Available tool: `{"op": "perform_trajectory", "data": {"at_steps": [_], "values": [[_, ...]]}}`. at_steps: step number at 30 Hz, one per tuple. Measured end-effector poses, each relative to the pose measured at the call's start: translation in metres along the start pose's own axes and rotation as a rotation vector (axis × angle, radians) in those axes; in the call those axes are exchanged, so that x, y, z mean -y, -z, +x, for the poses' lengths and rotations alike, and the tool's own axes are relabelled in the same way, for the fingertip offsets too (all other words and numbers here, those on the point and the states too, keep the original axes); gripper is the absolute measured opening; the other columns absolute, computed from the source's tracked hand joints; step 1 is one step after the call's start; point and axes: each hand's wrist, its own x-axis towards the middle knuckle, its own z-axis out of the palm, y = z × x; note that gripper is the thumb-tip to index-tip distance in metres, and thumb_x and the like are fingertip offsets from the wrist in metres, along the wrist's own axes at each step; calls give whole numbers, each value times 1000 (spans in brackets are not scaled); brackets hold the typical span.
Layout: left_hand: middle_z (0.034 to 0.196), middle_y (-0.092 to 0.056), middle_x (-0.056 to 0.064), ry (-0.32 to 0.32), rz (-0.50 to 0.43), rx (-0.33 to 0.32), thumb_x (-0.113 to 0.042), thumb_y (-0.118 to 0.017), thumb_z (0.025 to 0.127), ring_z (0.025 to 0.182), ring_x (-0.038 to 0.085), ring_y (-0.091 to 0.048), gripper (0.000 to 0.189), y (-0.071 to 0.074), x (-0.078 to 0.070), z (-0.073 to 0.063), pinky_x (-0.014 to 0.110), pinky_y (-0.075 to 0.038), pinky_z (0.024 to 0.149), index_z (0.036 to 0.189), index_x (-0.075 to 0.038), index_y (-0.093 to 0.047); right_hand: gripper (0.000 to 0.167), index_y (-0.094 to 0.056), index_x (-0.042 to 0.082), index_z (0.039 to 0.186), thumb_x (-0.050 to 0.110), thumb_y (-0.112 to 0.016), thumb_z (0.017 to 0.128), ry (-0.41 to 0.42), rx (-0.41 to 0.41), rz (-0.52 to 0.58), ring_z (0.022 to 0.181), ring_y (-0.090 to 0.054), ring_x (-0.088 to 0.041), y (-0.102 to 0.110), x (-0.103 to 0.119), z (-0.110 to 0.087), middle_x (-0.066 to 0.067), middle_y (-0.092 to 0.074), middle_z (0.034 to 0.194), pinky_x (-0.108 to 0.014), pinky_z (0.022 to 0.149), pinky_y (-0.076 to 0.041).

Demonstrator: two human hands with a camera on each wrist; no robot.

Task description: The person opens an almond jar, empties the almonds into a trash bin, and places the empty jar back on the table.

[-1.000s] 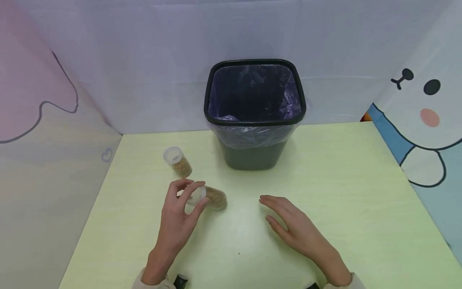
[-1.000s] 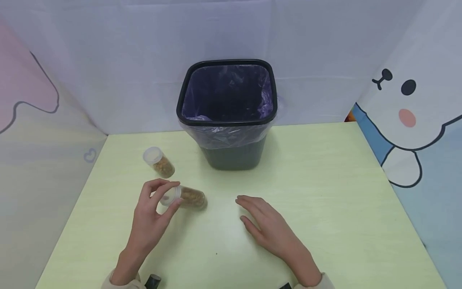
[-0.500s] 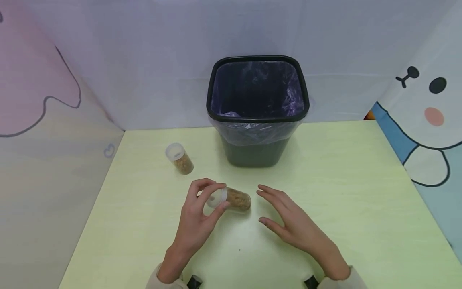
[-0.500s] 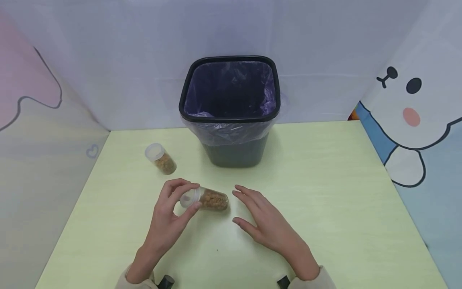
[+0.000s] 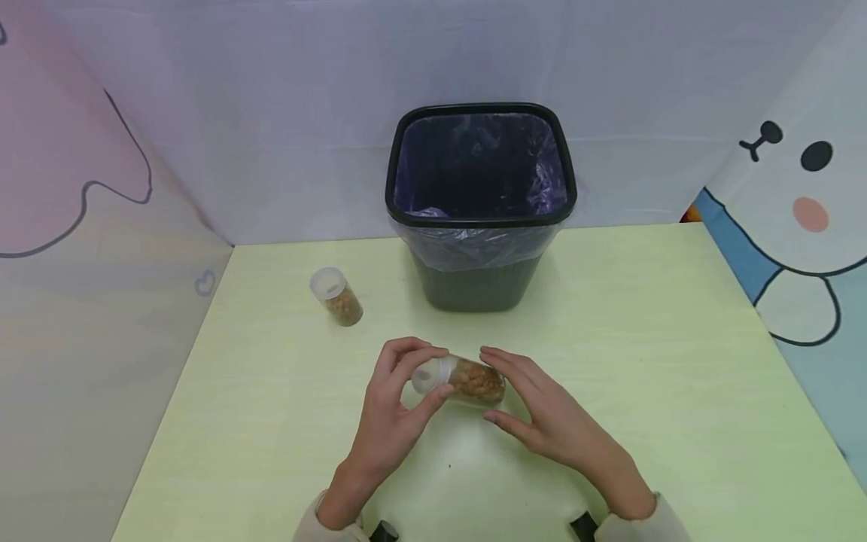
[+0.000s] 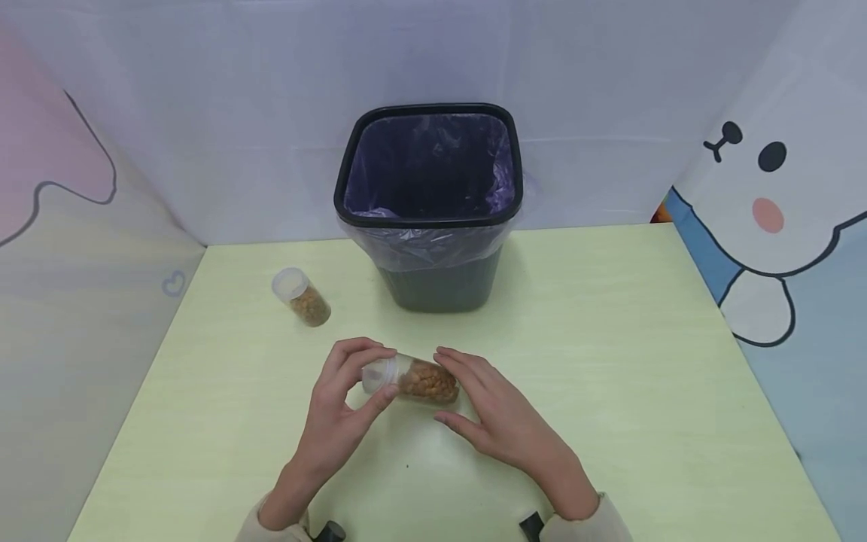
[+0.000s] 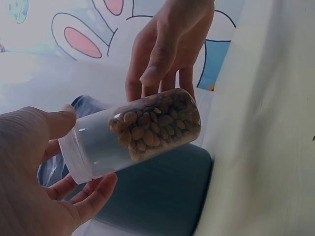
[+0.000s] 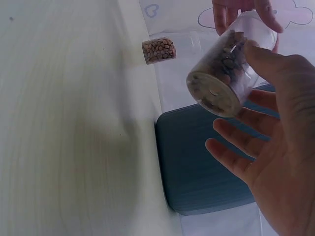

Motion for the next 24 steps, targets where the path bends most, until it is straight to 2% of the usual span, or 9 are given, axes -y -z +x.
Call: {"op": "perform_trajectory", "data": {"at_steps": [4,9,15,20,24], "values": [[132,-54,4,-4,-58,7,-12,-82,91,120,17,-55,40,-6,2,0,29,-55,91,128,-19,-69,83,-38,12,161,30,-82,92,-3,8,14,146,-49,-22,0,1,1,-5,-47,161,-37,115,-48],[133,-54,2,14,-91,19,-11,-81,92,121,16,-55,40,-13,4,0,32,-55,87,129,-20,-69,85,-37,18,161,30,-84,90,-33,18,40,142,-52,-21,0,1,4,-3,-50,157,-45,108,-54],[135,-53,2,29,-123,55,-13,-79,94,121,16,-55,38,-18,6,1,32,-55,86,130,-19,-68,86,-42,16,158,27,-87,86,-44,4,55,128,-61,-18,-2,-1,4,-3,-60,145,-43,98,-59],[136,-51,2,19,-134,144,-15,-76,97,122,18,-55,37,-17,6,5,33,-58,89,133,-19,-66,83,-47,13,154,25,-89,85,-48,-5,60,119,-63,-14,0,-4,3,-1,-63,138,-39,94,-59],[138,-50,4,-44,-99,234,-16,-73,100,122,21,-56,40,-11,7,11,34,-59,93,138,-20,-62,81,-49,13,152,23,-90,83,-48,-12,86,118,-63,-12,3,-6,1,1,-63,137,-37,93,-59]]}}
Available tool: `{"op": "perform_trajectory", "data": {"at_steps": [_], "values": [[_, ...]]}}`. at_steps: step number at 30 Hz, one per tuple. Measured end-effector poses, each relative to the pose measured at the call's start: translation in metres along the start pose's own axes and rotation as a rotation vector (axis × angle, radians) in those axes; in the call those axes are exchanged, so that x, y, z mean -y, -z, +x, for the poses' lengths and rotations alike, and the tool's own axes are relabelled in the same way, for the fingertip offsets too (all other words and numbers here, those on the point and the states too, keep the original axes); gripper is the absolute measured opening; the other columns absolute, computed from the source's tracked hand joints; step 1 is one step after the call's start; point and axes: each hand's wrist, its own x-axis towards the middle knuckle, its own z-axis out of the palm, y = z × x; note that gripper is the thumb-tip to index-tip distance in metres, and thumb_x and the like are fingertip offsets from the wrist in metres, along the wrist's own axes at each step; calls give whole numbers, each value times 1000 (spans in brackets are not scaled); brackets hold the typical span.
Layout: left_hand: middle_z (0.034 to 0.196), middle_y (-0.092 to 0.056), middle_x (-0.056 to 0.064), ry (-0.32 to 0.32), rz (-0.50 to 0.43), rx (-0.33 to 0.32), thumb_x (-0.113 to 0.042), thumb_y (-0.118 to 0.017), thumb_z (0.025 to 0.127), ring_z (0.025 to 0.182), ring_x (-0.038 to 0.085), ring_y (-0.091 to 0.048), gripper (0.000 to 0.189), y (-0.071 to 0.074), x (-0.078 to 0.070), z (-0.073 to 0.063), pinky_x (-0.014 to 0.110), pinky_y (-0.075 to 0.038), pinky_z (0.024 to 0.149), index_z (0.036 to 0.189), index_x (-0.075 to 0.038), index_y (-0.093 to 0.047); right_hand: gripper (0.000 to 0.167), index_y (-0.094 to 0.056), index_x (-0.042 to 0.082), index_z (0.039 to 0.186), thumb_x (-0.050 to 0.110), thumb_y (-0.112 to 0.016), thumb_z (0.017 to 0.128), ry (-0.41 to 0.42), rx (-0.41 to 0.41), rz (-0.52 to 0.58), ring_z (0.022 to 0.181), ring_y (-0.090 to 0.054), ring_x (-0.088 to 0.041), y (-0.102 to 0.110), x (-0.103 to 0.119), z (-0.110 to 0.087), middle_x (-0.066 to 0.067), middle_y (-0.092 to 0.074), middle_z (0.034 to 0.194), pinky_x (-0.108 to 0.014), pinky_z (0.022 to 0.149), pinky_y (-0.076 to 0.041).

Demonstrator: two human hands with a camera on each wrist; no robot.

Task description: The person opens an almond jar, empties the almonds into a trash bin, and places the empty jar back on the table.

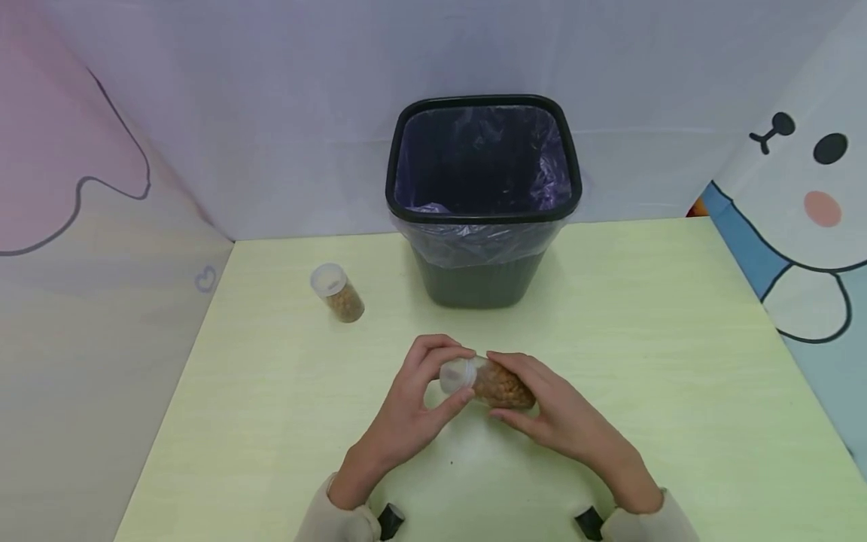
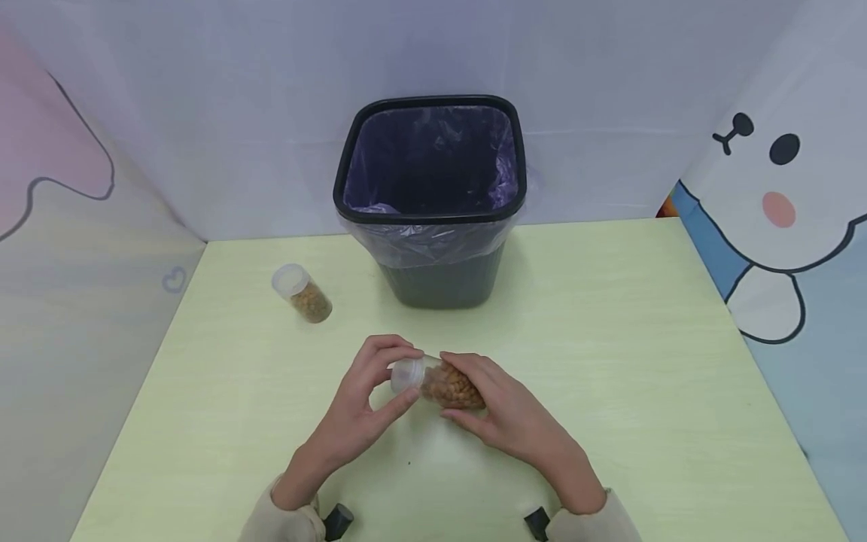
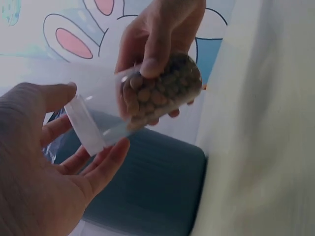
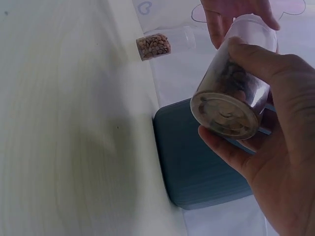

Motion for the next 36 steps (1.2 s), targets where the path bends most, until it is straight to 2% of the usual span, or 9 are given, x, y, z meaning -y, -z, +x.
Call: {"op": "perform_trajectory", "data": {"at_steps": [5,9,14,18,24,28,32,36], "values": [[138,-50,5,-133,126,64,-20,-73,99,121,18,-56,47,8,4,6,33,-56,95,144,-19,-57,78,-51,16,151,21,-90,83,-5,-6,23,115,-63,-11,3,-1,-3,2,-65,136,-34,92,-58],[134,-54,6,-271,255,74,-30,-70,102,116,16,-59,47,13,10,12,32,-55,96,144,-15,-57,77,-51,18,151,19,-89,84,-7,15,54,115,-63,-10,5,-1,-3,2,-65,137,-33,91,-58],[125,-60,5,-424,445,51,-50,-53,107,103,16,-63,48,18,15,21,31,-56,89,138,-15,-61,77,-49,20,152,20,-88,86,-10,52,99,112,-63,-8,8,-1,-3,2,-64,137,-31,89,-58],[119,-64,4,-528,549,25,-58,-40,108,98,18,-65,54,21,16,28,33,-56,84,131,-14,-64,77,-48,22,153,22,-87,87,-12,71,133,111,-63,-7,10,1,-4,3,-64,137,-30,88,-58],[106,-67,5,-677,601,-45,-57,-38,108,84,18,-67,56,19,21,38,32,-55,71,116,-11,-68,76,-47,22,154,23,-86,88,-4,84,159,111,-63,-7,11,4,-5,3,-64,137,-30,88,-58],[90,-62,2,-759,623,-114,-52,-41,106,71,16,-59,51,14,24,44,29,-48,62,102,-9,-68,74,-48,20,155,21,-84,90,17,93,178,111,-64,-7,10,5,-6,1,-65,137,-29,88,-58],[79,-51,0,-791,626,-156,-46,-43,103,62,13,-44,44,10,26,47,26,-39,57,92,-9,-65,74,-48,16,155,18,-84,90,39,78,185,111,-64,-9,8,5,-7,-2,-66,137,-29,88,-59],[76,-46,0,-774,605,-177,-44,-46,100,59,12,-36,39,6,27,48,26,-34,56,88,-11,-64,76,-49,13,154,16,-85,88,60,37,164,115,-66,-12,5,4,-9,-5,-66,139,-29,91,-59]]}}
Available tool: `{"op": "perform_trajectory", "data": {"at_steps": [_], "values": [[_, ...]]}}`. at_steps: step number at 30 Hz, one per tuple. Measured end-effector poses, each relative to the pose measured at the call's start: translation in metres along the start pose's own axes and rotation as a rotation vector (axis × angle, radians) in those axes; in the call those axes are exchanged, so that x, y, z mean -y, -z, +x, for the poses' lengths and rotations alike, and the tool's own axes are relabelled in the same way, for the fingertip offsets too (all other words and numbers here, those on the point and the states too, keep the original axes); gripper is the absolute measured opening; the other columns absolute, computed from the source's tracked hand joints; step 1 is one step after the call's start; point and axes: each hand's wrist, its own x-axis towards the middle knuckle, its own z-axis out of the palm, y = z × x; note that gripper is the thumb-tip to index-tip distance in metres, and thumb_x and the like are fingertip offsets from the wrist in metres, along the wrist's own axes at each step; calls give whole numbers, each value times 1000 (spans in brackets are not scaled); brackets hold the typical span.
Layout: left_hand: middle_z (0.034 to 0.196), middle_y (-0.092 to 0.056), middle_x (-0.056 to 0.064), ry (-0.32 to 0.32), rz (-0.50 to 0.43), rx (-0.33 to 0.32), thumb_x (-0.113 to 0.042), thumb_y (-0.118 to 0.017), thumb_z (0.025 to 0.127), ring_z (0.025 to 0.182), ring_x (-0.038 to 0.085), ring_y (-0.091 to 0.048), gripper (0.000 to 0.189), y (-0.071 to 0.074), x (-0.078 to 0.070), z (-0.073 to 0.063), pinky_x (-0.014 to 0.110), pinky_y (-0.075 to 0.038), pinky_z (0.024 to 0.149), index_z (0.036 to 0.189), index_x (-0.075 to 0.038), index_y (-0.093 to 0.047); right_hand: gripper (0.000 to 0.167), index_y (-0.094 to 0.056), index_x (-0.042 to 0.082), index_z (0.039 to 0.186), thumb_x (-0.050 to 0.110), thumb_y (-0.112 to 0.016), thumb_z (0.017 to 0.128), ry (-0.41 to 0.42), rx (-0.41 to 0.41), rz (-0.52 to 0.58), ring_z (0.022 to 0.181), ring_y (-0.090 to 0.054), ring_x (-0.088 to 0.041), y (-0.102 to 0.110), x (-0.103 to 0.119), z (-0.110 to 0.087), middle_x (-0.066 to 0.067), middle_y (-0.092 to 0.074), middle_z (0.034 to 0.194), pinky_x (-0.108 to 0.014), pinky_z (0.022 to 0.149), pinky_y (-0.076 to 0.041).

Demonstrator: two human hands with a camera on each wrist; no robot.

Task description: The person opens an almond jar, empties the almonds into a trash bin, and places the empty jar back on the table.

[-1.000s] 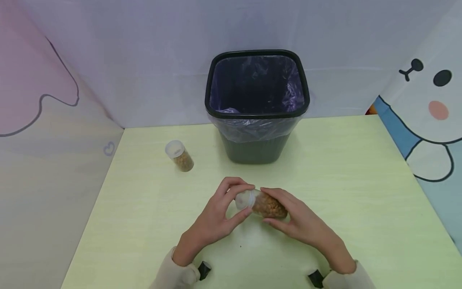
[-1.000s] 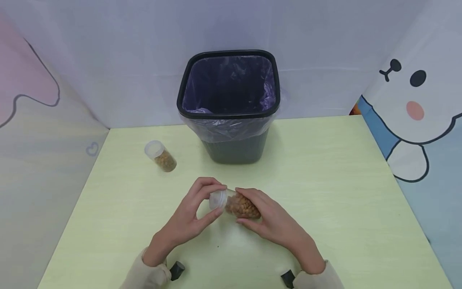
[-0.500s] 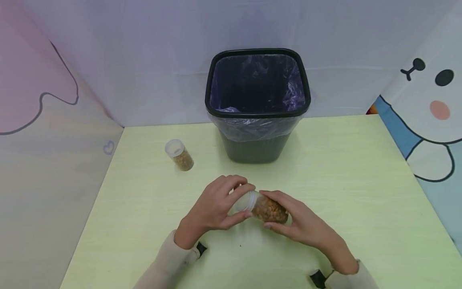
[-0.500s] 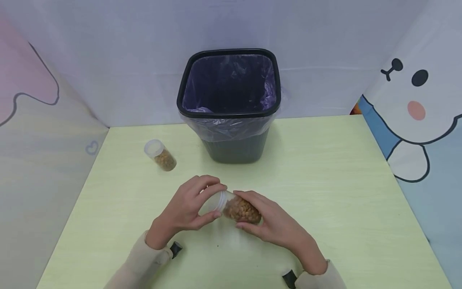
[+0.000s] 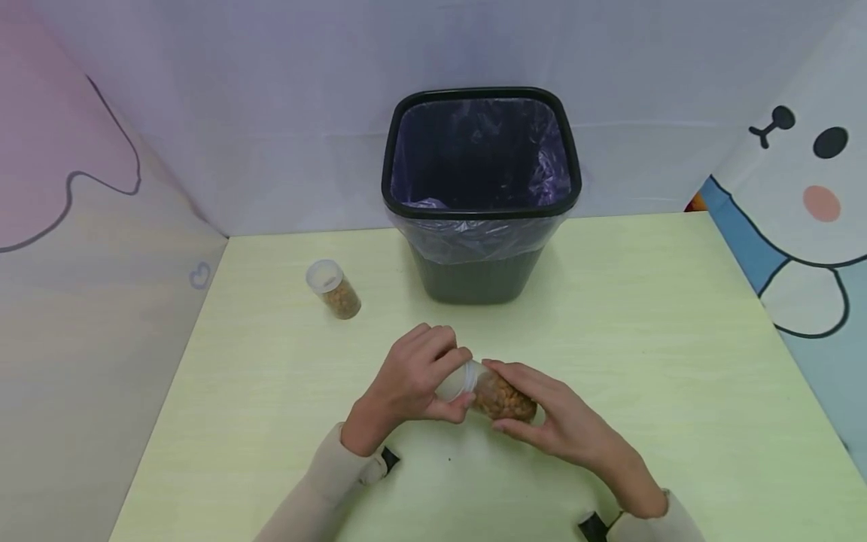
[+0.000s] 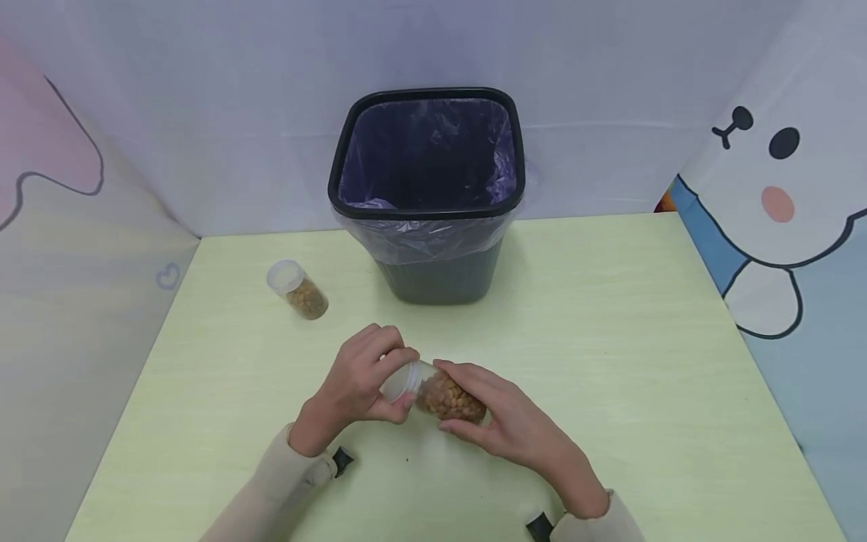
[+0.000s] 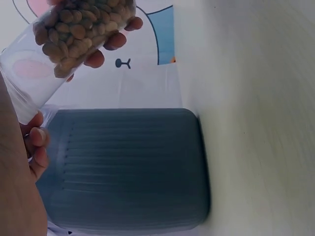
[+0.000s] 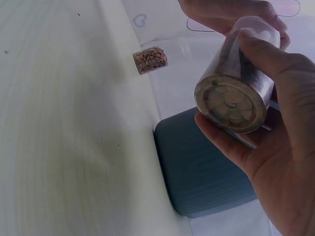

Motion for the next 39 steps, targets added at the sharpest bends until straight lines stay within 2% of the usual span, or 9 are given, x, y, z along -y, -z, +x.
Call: {"op": "perform_trajectory", "data": {"at_steps": [6,15,19,25,34,36,39], "values": [[73,-42,-1,68,-33,-21,-39,-49,94,59,12,-34,31,-3,-4,0,27,-34,56,85,-13,-64,80,-52,11,153,12,-90,82,36,-70,-27,120,-67,-17,-5,-1,-2,-5,-68,138,-28,95,-59],[74,-43,-1,165,-64,-40,-30,-57,82,60,12,-35,20,-7,-10,-4,27,-31,57,85,-13,-65,84,-56,4,148,7,-94,74,77,-144,-56,121,-68,-21,-11,-2,-3,-8,-69,135,-15,103,-51],[76,-45,-1,205,-71,-38,-30,-58,83,61,12,-37,19,-9,-12,-5,28,-32,59,86,-13,-65,76,-57,4,148,18,-91,81,82,-177,-73,120,-68,-21,-15,-3,-4,-9,-69,135,-13,104,-49],[77,-46,-1,258,-65,-47,-28,-59,82,62,13,-36,16,-11,-16,-6,28,-32,61,87,-13,-64,63,-59,1,144,39,-74,96,142,-258,-119,110,-68,-20,-21,-5,-2,-7,-70,127,-11,101,-50],[78,-51,-1,362,-68,-61,-21,-64,77,61,14,-40,15,-14,-22,-7,28,-34,61,88,-12,-64,57,-64,-5,136,40,-67,102,244,-393,-235,106,-69,-25,-29,-3,3,-13,-70,122,-14,105,-50],[78,-52,0,397,-81,-63,-20,-64,77,61,14,-41,14,-15,-24,-7,28,-35,61,89,-12,-64,57,-65,-5,135,41,-66,102,249,-414,-272,106,-69,-26,-30,-3,3,-13,-71,122,-15,105,-50],[81,-55,0,472,-114,-37,-19,-66,82,64,14,-45,12,-16,-26,-7,28,-38,63,92,-12,-65,57,-66,-4,134,44,-64,103,246,-439,-337,105,-69,-26,-31,-5,3,-12,-72,121,-21,98,-55]]}}
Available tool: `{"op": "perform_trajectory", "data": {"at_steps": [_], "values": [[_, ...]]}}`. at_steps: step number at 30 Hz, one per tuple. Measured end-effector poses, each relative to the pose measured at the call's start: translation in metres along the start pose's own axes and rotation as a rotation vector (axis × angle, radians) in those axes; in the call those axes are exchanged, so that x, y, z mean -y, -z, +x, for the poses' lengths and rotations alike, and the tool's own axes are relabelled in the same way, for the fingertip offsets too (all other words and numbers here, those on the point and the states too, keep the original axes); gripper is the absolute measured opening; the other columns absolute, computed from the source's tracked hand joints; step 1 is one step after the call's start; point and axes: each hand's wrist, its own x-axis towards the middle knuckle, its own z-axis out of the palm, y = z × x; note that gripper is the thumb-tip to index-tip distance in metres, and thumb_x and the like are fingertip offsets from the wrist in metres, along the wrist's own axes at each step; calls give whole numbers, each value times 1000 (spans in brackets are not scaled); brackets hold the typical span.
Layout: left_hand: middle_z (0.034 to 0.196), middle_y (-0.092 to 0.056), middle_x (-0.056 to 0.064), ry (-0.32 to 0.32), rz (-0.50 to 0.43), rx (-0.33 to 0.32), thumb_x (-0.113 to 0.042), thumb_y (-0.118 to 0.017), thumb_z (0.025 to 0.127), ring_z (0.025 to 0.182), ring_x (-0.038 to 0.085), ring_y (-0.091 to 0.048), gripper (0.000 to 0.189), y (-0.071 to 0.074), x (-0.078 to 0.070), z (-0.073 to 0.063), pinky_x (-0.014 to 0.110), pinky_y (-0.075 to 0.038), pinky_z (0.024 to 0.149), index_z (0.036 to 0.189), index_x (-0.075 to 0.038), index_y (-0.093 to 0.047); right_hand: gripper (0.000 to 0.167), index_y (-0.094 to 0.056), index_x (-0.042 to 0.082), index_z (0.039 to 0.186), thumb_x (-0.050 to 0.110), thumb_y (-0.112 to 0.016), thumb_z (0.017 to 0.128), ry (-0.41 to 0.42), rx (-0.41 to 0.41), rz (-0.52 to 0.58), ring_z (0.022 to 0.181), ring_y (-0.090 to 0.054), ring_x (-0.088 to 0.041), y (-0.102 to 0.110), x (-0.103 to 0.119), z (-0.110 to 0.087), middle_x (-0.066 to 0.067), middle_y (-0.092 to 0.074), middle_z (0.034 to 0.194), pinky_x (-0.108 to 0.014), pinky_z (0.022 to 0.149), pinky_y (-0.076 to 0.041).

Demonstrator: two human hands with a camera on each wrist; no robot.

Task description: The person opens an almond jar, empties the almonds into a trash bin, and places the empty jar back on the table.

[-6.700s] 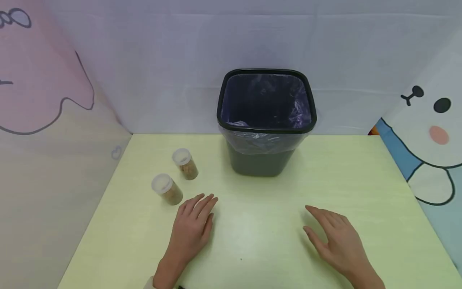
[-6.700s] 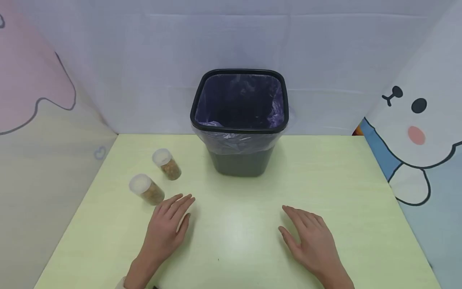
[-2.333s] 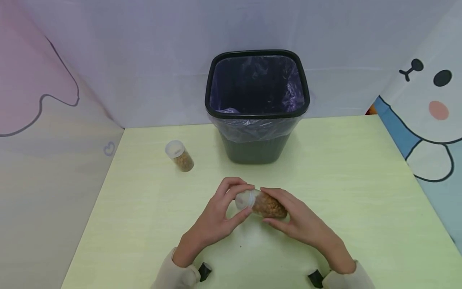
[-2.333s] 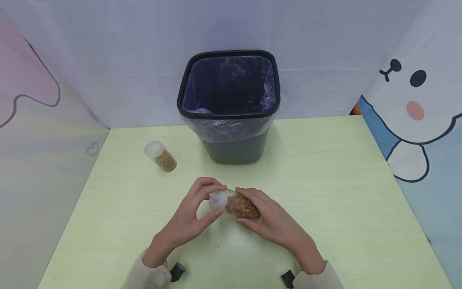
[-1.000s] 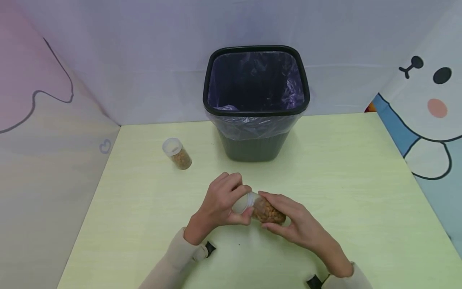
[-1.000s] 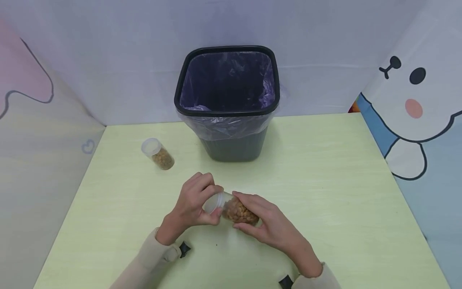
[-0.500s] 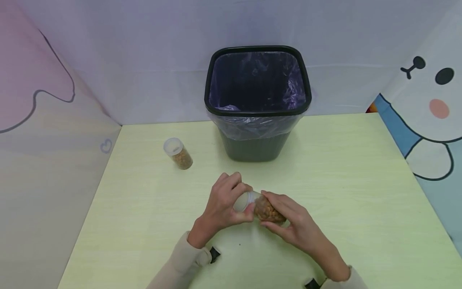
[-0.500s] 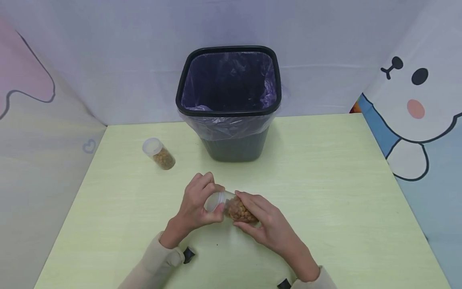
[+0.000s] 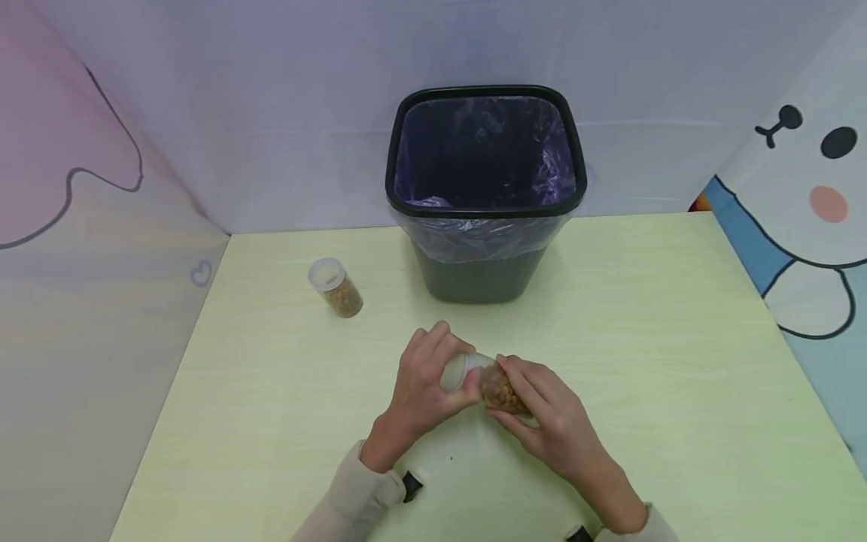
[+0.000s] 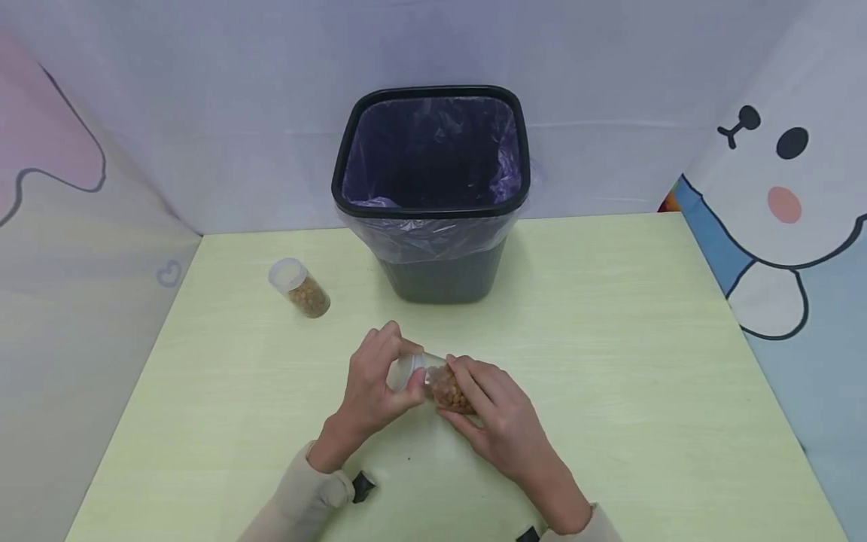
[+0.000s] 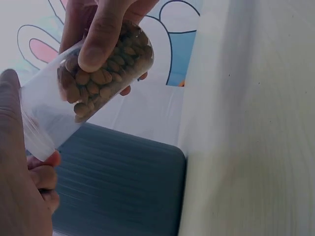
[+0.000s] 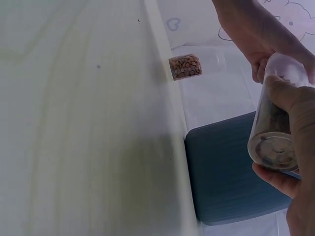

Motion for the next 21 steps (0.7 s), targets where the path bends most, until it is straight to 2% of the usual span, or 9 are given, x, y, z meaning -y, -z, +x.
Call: {"op": "perform_trajectory", "data": {"at_steps": [4,7,9,12,15,21], "values": [[86,-58,-1,104,-21,71,-22,-66,88,71,13,-50,12,0,-3,-2,28,-40,68,97,-13,-64,59,-66,-2,135,46,-64,102,-40,32,-3,105,-70,-24,2,-1,-1,-10,-72,122,-23,92,-58],[85,-57,0,95,-5,97,-25,-64,91,69,14,-49,14,1,-4,-3,29,-41,67,97,-13,-65,59,-65,0,138,45,-68,99,-101,77,84,108,-68,-21,5,-2,-2,-8,-71,125,-15,96,-54],[84,-55,-1,45,13,95,-30,-60,98,68,14,-48,18,2,-3,-3,31,-41,67,97,-13,-65,59,-64,2,140,37,-78,94,-140,98,153,110,-68,-19,8,-2,-3,-8,-70,127,-11,98,-51],[84,-55,-1,-65,35,64,-39,-52,106,68,14,-48,32,3,0,-2,31,-41,65,97,-12,-66,69,-63,4,141,18,-93,80,-195,121,237,114,-67,-16,13,-1,-3,-8,-70,130,-10,98,-50],[84,-55,-1,-173,46,22,-46,-44,110,68,14,-50,44,3,2,1,30,-40,63,96,-12,-67,79,-63,6,142,3,-95,70,-263,159,298,117,-66,-12,17,0,-3,-7,-70,132,-12,95,-53],[85,-59,0,-343,2,0,-44,-43,109,72,14,-56,45,5,3,9,29,-43,63,92,-11,-67,76,-61,10,145,6,-93,76,-390,261,423,122,-66,-7,24,0,-5,-5,-70,137,-19,94,-56]]}}
